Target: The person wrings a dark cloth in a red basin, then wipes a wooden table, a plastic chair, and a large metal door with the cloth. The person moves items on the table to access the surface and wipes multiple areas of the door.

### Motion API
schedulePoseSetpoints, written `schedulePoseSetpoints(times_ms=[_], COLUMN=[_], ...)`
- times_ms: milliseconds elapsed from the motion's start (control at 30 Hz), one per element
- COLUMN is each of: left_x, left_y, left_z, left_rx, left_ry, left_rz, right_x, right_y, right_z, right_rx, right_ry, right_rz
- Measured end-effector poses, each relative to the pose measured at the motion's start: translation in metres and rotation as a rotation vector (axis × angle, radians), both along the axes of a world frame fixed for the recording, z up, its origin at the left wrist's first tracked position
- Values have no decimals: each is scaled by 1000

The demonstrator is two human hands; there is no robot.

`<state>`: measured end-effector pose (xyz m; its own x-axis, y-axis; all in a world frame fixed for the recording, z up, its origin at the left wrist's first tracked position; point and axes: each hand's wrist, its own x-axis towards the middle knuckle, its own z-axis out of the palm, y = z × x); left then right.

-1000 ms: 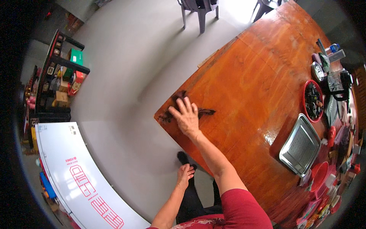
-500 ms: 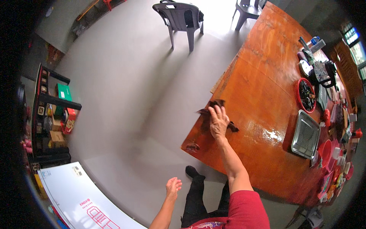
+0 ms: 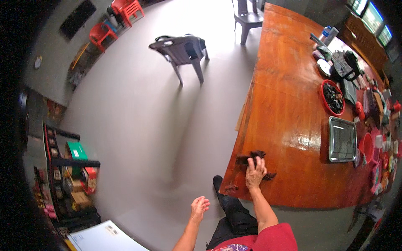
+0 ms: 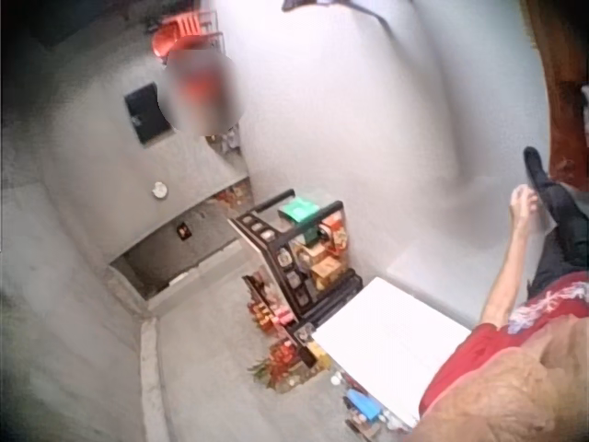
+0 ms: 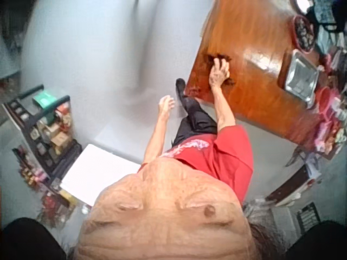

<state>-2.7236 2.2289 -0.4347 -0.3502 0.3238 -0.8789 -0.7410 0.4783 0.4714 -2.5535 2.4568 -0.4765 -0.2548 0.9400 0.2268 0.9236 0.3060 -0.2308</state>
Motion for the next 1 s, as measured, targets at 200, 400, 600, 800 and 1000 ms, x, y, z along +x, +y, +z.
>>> schedulePoseSetpoints(times_ms=[200, 400, 600, 800, 1000], left_x=[-79, -139, -161, -187, -205], left_y=[44, 97, 148, 192, 229], left_z=[10, 14, 21, 28, 21], left_rx=[-82, -113, -58, -17, -18], left_ry=[60, 99, 0, -64, 12], left_rz=[-138, -302, -497, -645, -816], right_x=[-45, -78, -64, -76, -87], right_y=[121, 220, 137, 41, 73], right_z=[5, 10, 4, 16, 14], right_rx=[-94, -347, -256, -421, -263], right_ry=[26, 18, -26, -16, -21], right_rz=[-287, -312, -224, -358, -326])
